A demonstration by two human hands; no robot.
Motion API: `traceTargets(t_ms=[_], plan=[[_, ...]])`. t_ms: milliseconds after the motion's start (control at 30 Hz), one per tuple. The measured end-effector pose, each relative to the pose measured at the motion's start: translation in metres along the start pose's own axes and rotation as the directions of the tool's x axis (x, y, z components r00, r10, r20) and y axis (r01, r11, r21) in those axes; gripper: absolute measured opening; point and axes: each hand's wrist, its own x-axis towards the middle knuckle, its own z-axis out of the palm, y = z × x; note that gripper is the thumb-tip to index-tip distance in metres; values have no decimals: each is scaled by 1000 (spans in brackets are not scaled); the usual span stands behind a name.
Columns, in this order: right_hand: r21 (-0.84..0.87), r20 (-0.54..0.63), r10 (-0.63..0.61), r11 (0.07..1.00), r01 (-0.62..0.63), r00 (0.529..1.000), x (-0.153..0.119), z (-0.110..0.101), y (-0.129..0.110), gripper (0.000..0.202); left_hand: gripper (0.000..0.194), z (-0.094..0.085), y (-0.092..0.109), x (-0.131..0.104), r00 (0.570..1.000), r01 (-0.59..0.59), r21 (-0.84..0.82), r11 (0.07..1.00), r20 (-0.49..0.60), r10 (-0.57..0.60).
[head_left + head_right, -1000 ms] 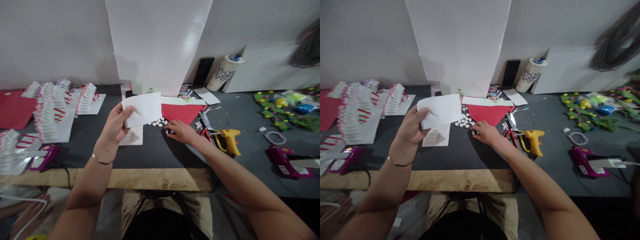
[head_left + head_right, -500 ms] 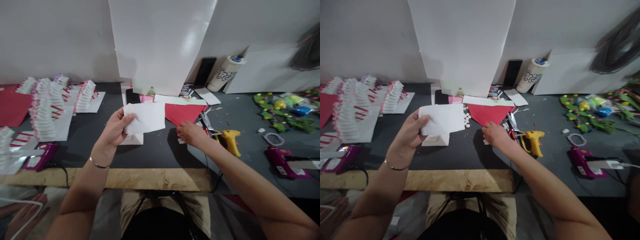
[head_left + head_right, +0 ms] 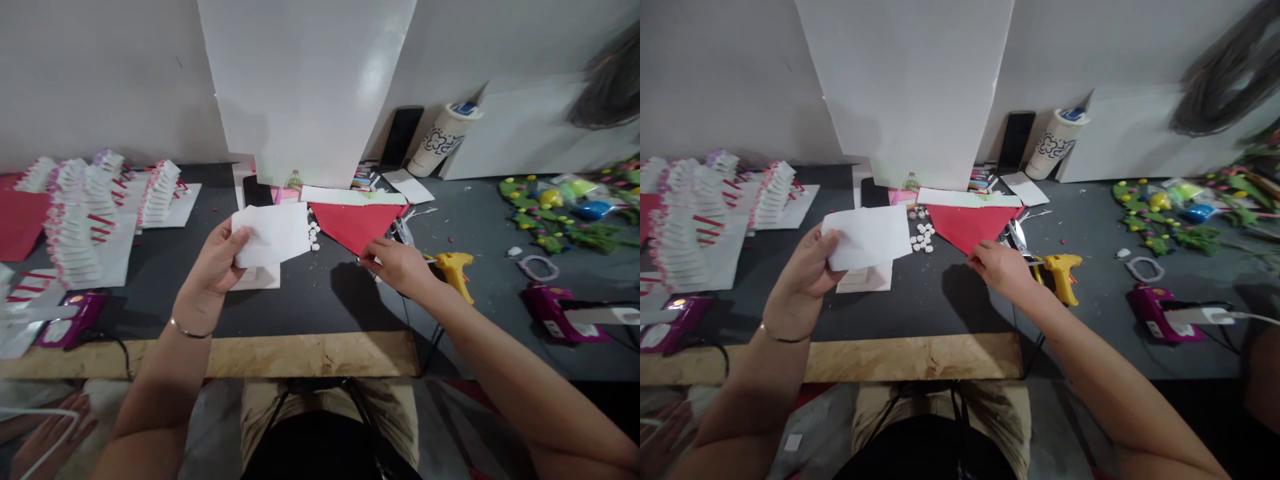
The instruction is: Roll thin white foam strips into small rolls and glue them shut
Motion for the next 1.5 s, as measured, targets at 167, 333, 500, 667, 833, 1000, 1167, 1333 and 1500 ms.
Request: traceTargets(t_ms=[167,333,500,667,833,1000,1167,1333,1500], plan=[[799,61,0,599,-49,998,13,6,-27,58,60,30,-27,-2,977,135,72,988,154,-144],[930,59,116,354,-97,991,26,30,-40,54,63,36,-50,-1,968,118,225,967,193,-163],[571,-281,7,805,161,960,8,23,-21,14,27,17,-55,-3,950,-313,676,667,219,224],[103,-237,-274,947,305,932,-24,32,-1,26,16,2,-71,-23,852,-510,844,165,469,233],[21,-111,-350,935,354,930,-45,47,5,28,21,-7,-92,-41,770,-638,770,21,637,24],[133,-132,-254,953,271,958,-50,53,5,19,15,-1,-96,-40,849,-525,847,84,528,-13],[279,-129,-124,948,156,984,-46,51,3,13,10,6,-95,-34,902,-422,883,205,432,-7],[350,-129,-43,933,86,991,-42,49,4,15,8,6,-96,-31,935,-328,906,268,351,-43],[230,-144,-32,971,65,989,-38,53,6,27,11,10,-96,-28,970,-219,941,260,239,-47]])
